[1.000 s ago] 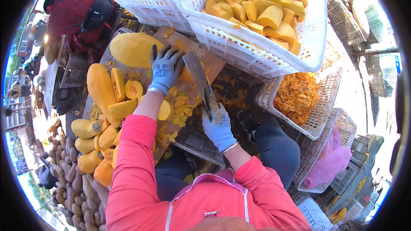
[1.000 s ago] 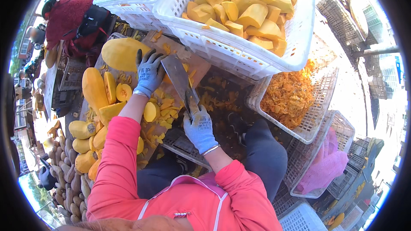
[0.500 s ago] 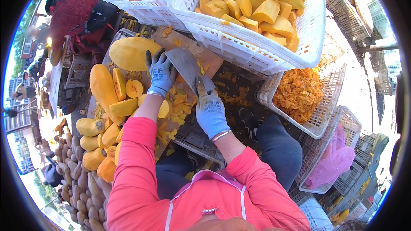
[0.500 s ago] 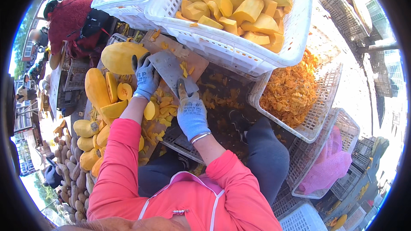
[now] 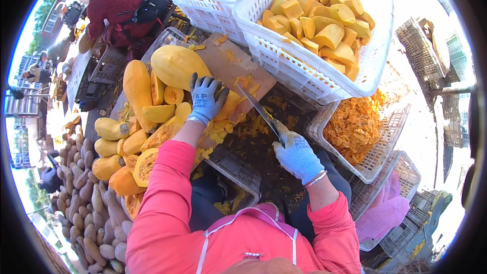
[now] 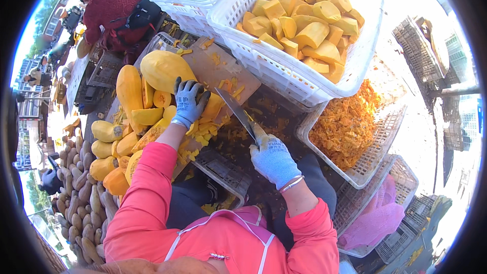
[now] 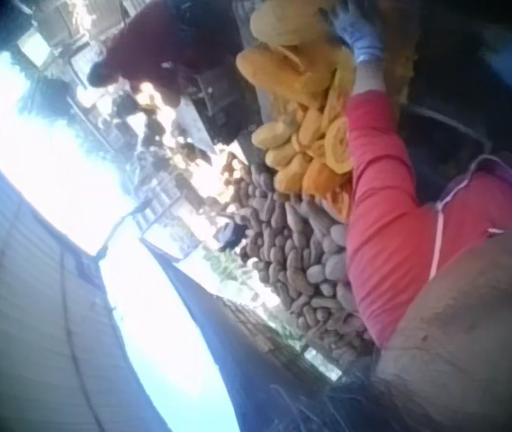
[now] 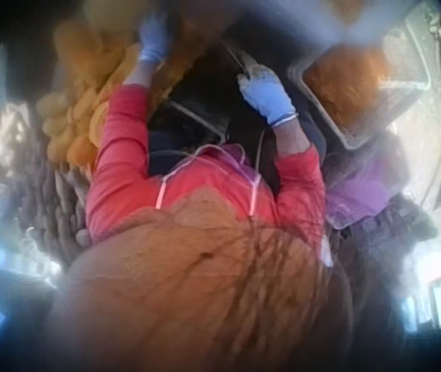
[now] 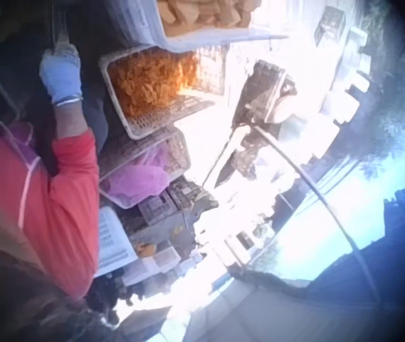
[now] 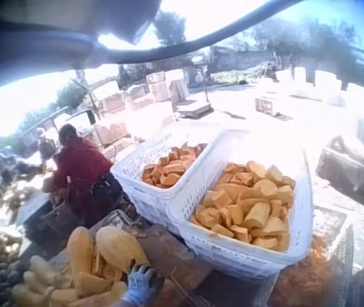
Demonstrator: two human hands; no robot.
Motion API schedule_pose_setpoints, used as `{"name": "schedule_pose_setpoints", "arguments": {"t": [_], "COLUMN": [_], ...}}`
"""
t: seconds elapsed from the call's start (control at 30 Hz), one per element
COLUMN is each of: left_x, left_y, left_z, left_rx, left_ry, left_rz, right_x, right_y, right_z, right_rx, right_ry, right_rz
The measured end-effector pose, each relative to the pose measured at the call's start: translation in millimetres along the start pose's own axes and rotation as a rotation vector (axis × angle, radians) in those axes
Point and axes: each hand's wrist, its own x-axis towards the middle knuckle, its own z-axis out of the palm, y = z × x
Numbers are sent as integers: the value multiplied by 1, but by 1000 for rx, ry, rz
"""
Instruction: The person peels and cuts yellow squash on a wooden board, removing the skin and slicing the flesh into chunks. The cut pieces are placed into white plastic crates, and peels are discarded into a bin below.
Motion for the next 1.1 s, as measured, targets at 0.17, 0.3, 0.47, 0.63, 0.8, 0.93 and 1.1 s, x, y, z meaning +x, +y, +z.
{"name": "schedule_pose_setpoints", "arguments": {"t": [0.17,0.3,0.47,0.63,0.8,0.93,1.1], "left_x": [-33,-50,-50,-89,-94,-70,-65], "left_y": [-12,-24,46,127,122,191,328], "left_z": [-22,-43,-101,-116,-121,-220,-362], "left_rx": [13,-301,-588,-1081,-157,-61,413], "left_ry": [-47,-163,-162,-722,-799,-692,-724], "left_rz": [11,-268,-296,-229,-445,-68,418], "right_x": [-1,-11,-35,-54,-58,-40,-32], "right_y": [-2,-13,-4,-5,-7,8,16], "right_z": [8,9,8,3,-3,12,19], "right_rx": [-167,-442,-570,-546,-483,-568,-671], "right_ry": [119,78,17,-92,-281,-283,-376], "right_rz": [-49,-161,-348,-470,-442,-357,-361]}}
